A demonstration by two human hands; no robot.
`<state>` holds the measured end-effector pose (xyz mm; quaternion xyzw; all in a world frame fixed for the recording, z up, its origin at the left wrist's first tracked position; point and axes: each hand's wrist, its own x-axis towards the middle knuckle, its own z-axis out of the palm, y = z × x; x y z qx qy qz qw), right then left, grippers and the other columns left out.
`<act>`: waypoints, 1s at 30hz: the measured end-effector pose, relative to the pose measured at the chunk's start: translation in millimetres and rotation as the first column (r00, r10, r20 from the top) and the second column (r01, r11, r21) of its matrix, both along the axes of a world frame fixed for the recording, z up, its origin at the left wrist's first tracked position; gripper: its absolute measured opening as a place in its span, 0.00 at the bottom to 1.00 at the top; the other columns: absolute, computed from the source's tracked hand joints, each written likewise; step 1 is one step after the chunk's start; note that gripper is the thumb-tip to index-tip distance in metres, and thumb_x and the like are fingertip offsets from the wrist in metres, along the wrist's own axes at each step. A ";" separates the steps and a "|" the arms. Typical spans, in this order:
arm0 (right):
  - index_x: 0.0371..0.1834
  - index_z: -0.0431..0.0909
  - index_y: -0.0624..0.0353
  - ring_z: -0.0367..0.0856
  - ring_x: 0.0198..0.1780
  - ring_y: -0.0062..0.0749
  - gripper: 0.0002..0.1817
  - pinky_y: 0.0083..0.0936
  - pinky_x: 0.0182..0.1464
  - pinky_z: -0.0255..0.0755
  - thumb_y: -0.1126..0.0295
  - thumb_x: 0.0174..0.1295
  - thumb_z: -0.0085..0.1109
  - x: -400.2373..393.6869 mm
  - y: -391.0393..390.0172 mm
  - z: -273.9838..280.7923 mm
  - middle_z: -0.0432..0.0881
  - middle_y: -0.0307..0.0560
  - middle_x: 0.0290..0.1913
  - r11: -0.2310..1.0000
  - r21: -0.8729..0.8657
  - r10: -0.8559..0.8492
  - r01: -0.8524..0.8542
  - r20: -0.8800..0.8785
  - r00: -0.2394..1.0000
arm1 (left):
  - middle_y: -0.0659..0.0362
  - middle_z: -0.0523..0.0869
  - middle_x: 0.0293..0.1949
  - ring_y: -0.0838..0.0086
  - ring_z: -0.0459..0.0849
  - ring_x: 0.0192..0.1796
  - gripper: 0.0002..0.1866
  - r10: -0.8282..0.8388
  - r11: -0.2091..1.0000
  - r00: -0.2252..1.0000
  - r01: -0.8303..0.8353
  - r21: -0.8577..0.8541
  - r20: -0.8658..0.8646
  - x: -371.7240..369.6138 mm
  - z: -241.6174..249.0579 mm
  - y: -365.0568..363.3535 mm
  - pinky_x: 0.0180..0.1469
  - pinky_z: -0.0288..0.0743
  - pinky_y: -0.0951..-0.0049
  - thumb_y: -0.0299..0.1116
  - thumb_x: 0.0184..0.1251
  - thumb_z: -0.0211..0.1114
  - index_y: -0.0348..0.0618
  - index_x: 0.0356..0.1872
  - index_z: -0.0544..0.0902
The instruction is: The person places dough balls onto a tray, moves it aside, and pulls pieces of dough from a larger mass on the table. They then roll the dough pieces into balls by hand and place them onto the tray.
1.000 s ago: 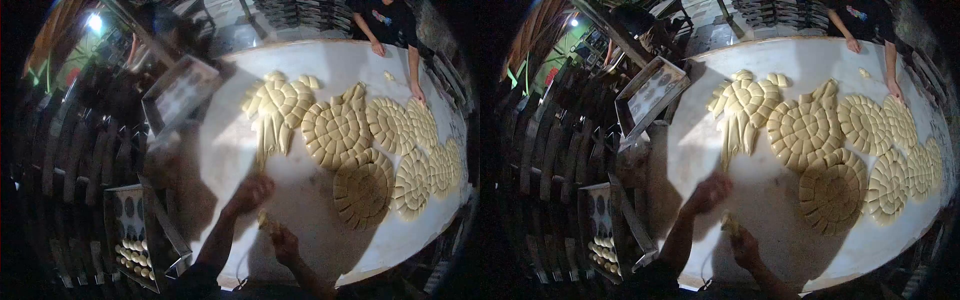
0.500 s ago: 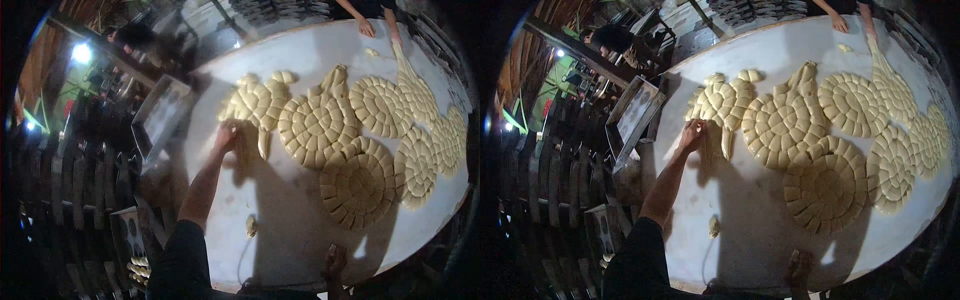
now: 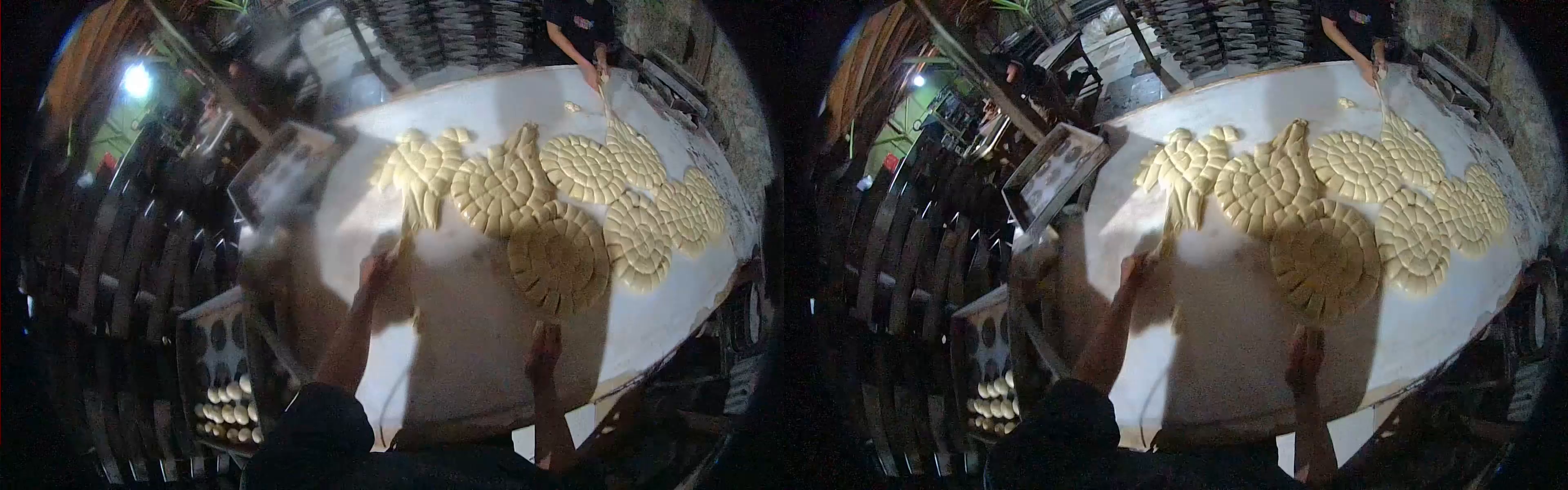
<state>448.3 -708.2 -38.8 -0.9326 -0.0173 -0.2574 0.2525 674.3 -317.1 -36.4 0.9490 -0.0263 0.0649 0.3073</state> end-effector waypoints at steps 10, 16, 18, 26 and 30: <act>0.38 0.68 0.59 0.66 0.33 0.26 0.11 0.29 0.37 0.65 0.63 0.70 0.43 -22.2 59.5 56.9 0.68 0.42 0.30 0.480 0.874 0.157 0.080 -0.175 0.972 | 0.54 0.80 0.31 0.69 0.81 0.31 0.18 0.192 0.867 0.979 -0.199 -0.457 -0.062 -282.8 92.1 29.9 0.32 0.75 0.69 0.43 0.61 0.64 0.37 0.37 0.73; 0.38 0.68 0.60 0.68 0.34 0.31 0.12 0.30 0.38 0.66 0.62 0.69 0.43 -51.8 81.3 58.0 0.69 0.46 0.31 0.585 0.809 0.244 -0.050 -0.117 0.963 | 0.59 0.76 0.30 0.74 0.76 0.31 0.13 0.236 0.675 0.971 -0.195 -0.712 -0.042 -329.0 98.6 24.4 0.32 0.72 0.73 0.36 0.66 0.59 0.38 0.41 0.69; 0.38 0.68 0.62 0.69 0.34 0.35 0.12 0.33 0.40 0.66 0.63 0.69 0.43 -67.2 65.5 31.6 0.69 0.48 0.31 0.603 0.797 0.259 -0.046 -0.141 0.956 | 0.55 0.74 0.31 0.70 0.74 0.33 0.12 0.243 0.844 0.970 -0.214 -0.492 -0.004 -345.6 72.2 18.5 0.34 0.71 0.67 0.36 0.66 0.57 0.37 0.41 0.71; 0.41 0.74 0.64 0.69 0.48 0.55 0.16 0.48 0.60 0.56 0.63 0.56 0.52 -19.4 43.1 30.9 0.72 0.59 0.42 0.761 -0.412 0.414 -0.502 -0.289 0.863 | 0.47 0.78 0.42 0.50 0.75 0.46 0.15 -0.192 0.933 0.969 0.132 0.335 0.152 -262.2 -8.9 34.1 0.49 0.68 0.51 0.42 0.58 0.59 0.43 0.41 0.77; 0.43 0.74 0.64 0.68 0.53 0.58 0.17 0.52 0.66 0.51 0.64 0.53 0.57 -25.1 112.1 -8.6 0.72 0.61 0.47 0.831 -0.235 0.452 -0.504 -0.241 0.859 | 0.49 0.78 0.42 0.53 0.75 0.46 0.13 -0.372 0.852 0.898 0.229 0.471 0.234 -265.0 -9.7 -32.5 0.51 0.67 0.50 0.39 0.54 0.61 0.45 0.39 0.77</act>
